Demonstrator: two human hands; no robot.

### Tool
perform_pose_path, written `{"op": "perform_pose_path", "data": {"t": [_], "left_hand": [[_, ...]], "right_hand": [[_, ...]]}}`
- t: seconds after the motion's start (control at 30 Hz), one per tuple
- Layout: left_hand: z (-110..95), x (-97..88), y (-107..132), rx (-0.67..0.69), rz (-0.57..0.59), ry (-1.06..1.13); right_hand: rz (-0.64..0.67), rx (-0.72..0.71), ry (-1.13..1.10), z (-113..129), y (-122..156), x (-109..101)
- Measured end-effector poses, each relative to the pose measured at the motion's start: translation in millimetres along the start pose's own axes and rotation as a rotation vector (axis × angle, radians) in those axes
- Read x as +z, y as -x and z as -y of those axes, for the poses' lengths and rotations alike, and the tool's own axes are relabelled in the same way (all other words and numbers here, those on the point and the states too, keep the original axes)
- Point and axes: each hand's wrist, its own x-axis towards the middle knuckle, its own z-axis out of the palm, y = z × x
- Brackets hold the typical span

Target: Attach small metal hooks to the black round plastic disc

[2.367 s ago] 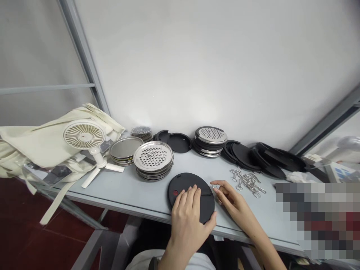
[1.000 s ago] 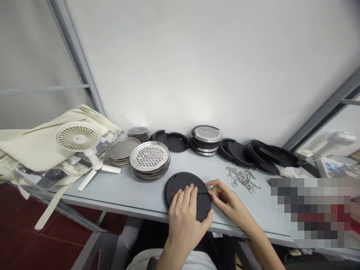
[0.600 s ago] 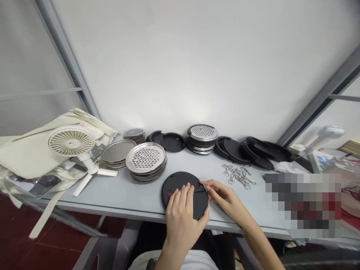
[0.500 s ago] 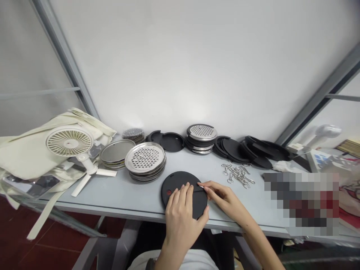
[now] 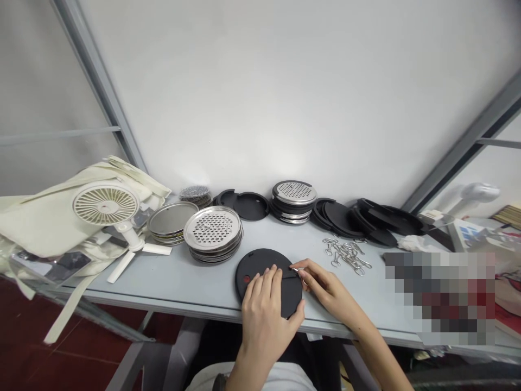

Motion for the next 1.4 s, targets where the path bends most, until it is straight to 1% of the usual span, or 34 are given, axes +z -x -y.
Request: {"op": "perform_pose_path", "data": {"t": [0.3, 0.6, 0.73, 0.87, 0.93, 1.13, 1.4], "left_hand": [[0.1, 0.9, 0.4, 0.002, -0.015, 0.002], [0.0, -0.3, 0.1, 0.005, -0.005, -0.019], [0.2, -0.3, -0.5, 0.008, -0.006, -0.019], [-0.2, 0.9, -0.1, 0.007, -0.026, -0.026], [-0.6, 1.5, 0.2, 0.000, -0.037, -0.030], [-0.7, 1.1, -0.1, -0.001, -0.015, -0.025], [0.2, 2.5, 0.6, -0.004, -0.025, -0.007]], "right_hand": [[-0.019, 0.039, 0.007, -1.3, 1.0, 1.1], [-0.024, 0.032, 0.030, 0.4, 2.2, 2.1], [-0.029, 0.011, 0.026, 3.3, 0.9, 6.9], [-0.025, 0.014, 0.070, 9.1, -1.8, 12.2], [-0.010, 0.020, 0.073, 10.3, -1.9, 11.7], [0.017, 0.040, 0.029, 7.5, 0.9, 4.9], [0.025, 0.044, -0.011, 6.5, 2.2, 5.6]]}}
